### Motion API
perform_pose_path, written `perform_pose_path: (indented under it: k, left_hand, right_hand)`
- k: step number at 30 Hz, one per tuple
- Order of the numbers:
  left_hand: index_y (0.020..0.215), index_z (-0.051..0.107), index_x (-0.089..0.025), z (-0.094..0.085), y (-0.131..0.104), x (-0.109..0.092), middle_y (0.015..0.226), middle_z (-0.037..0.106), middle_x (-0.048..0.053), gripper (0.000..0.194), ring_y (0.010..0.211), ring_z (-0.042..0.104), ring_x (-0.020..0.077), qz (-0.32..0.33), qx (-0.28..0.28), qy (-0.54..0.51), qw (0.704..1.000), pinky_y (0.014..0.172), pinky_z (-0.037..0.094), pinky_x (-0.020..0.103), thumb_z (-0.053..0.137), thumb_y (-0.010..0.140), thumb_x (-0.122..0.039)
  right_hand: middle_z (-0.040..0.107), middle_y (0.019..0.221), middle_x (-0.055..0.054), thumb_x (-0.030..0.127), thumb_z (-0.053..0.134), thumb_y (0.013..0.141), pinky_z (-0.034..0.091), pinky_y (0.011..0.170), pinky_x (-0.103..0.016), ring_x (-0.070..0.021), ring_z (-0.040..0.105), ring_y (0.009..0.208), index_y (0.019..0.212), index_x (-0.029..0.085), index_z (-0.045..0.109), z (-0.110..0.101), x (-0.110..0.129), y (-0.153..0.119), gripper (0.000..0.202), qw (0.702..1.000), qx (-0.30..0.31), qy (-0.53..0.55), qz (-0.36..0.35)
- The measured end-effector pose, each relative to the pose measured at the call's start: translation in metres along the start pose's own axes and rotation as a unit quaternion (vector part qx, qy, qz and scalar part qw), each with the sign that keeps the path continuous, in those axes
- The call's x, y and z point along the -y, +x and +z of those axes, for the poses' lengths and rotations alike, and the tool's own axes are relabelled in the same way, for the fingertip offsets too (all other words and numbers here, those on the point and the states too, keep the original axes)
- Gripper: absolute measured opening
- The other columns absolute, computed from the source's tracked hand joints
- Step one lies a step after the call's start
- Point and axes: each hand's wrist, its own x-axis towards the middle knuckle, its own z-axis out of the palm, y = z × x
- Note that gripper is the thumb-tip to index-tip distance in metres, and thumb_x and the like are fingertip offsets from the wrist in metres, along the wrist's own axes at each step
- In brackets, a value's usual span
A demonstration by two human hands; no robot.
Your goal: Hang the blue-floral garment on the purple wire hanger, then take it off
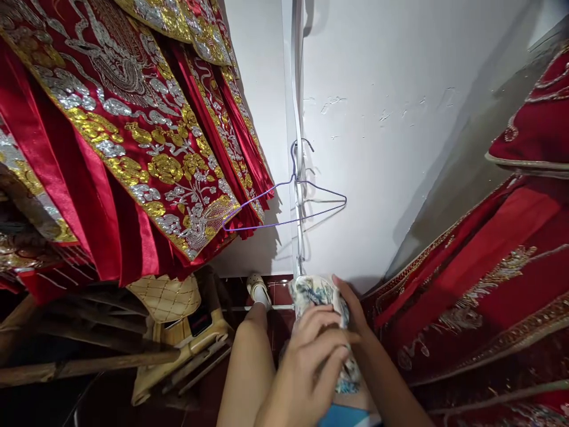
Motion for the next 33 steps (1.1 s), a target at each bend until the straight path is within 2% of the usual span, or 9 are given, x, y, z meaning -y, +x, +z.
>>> perform_pose_path:
  k: [3, 5, 10, 14, 17, 19, 25, 28, 33]
  left_hand:
    - [0.127, 0.065, -0.035, -0.029, 0.016, 0.006, 0.132, 0.061, 0.009, 0.031, 0.128, 0.054, 0.0285, -0.001, -0.137, 0.008, 0.991, 0.111, 0.042, 0.046, 0.052, 0.099, -0.03]
    - [0.133, 0.062, -0.032, -0.045, 0.037, 0.013, 0.136, 0.059, 0.01, 0.037, 0.131, 0.052, 0.0289, -0.01, -0.141, -0.019, 0.99, 0.114, 0.038, 0.047, 0.043, 0.103, -0.042]
    - [0.131, 0.064, -0.022, -0.042, 0.06, 0.044, 0.1, 0.073, 0.012, 0.075, 0.094, 0.07, 0.0261, -0.01, 0.17, -0.151, 0.974, 0.088, 0.055, 0.039, 0.01, 0.1, -0.065]
    - [0.077, 0.07, -0.023, -0.03, 0.029, 0.078, 0.063, 0.063, 0.005, 0.06, 0.057, 0.06, 0.0204, 0.045, 0.248, 0.02, 0.967, 0.065, 0.053, 0.031, 0.028, 0.101, -0.059]
    - [0.074, 0.068, -0.025, -0.057, 0.015, 0.104, 0.065, 0.065, 0.005, 0.038, 0.063, 0.064, 0.0232, 0.045, 0.269, 0.202, 0.94, 0.088, 0.053, 0.039, 0.056, 0.091, -0.056]
    - [0.084, 0.073, -0.026, -0.09, 0.019, 0.12, 0.072, 0.07, 0.008, 0.027, 0.074, 0.069, 0.0279, -0.006, 0.197, 0.313, 0.929, 0.095, 0.051, 0.045, 0.065, 0.086, -0.052]
    - [0.104, 0.072, -0.02, -0.184, 0.063, 0.132, 0.104, 0.074, 0.015, 0.032, 0.11, 0.065, 0.0337, -0.105, 0.017, 0.446, 0.888, 0.097, 0.05, 0.046, 0.053, 0.091, -0.042]
    - [0.112, 0.066, -0.015, -0.194, 0.084, 0.115, 0.119, 0.069, 0.019, 0.037, 0.118, 0.062, 0.0333, -0.115, 0.008, 0.458, 0.881, 0.103, 0.046, 0.045, 0.039, 0.096, -0.034]
    - [0.099, 0.062, -0.015, -0.185, 0.106, 0.1, 0.109, 0.069, 0.019, 0.03, 0.108, 0.065, 0.034, -0.121, -0.023, 0.449, 0.885, 0.096, 0.049, 0.047, 0.034, 0.095, -0.027]
  right_hand:
    - [0.065, 0.063, -0.01, 0.074, 0.054, 0.076, 0.051, 0.054, -0.035, -0.0264, 0.065, 0.066, 0.066, 0.022, 0.063, 0.004, 0.018, 0.005, 0.054, 0.984, 0.065, 0.131, 0.098]
    - [0.063, 0.059, -0.007, 0.061, 0.065, 0.066, 0.05, 0.055, -0.033, -0.0236, 0.063, 0.061, 0.062, 0.021, 0.061, 0.005, 0.03, 0.004, 0.041, 0.956, 0.149, 0.186, 0.174]
    - [0.063, 0.056, -0.003, 0.052, 0.077, 0.063, 0.046, 0.052, -0.028, -0.0158, 0.055, 0.051, 0.062, 0.017, 0.067, -0.006, 0.061, 0.003, 0.037, 0.864, 0.421, 0.094, 0.258]
    - [0.075, 0.078, -0.008, 0.033, 0.083, 0.064, 0.053, 0.066, -0.032, -0.0213, 0.066, 0.069, 0.084, 0.011, 0.079, -0.033, 0.096, 0.022, 0.03, 0.777, 0.592, -0.075, 0.202]
    - [0.069, 0.061, -0.002, 0.026, 0.078, 0.068, 0.044, 0.048, -0.024, -0.0155, 0.058, 0.053, 0.068, 0.013, 0.077, -0.055, 0.106, 0.042, 0.013, 0.851, 0.483, -0.186, 0.085]
    - [0.062, 0.053, 0.001, 0.019, 0.074, 0.068, 0.033, 0.042, -0.021, -0.0126, 0.051, 0.046, 0.062, 0.015, 0.075, -0.064, 0.102, 0.057, 0.008, 0.898, 0.364, -0.246, 0.011]
    - [0.065, 0.074, 0.0, 0.029, 0.062, 0.083, 0.039, 0.053, -0.026, -0.0141, 0.047, 0.052, 0.134, 0.023, 0.061, -0.07, 0.079, 0.108, 0.051, 0.944, 0.056, -0.299, -0.13]
    - [0.068, 0.092, -0.005, 0.038, 0.058, 0.088, 0.045, 0.069, -0.031, -0.0196, 0.058, 0.072, 0.115, 0.021, 0.068, -0.066, 0.072, 0.136, 0.034, 0.932, 0.008, -0.313, -0.184]
    - [0.039, 0.057, 0.004, 0.048, 0.052, 0.087, 0.03, 0.059, -0.028, -0.0149, 0.04, 0.059, 0.058, 0.022, 0.044, -0.068, 0.069, 0.158, 0.04, 0.927, -0.026, -0.323, -0.186]
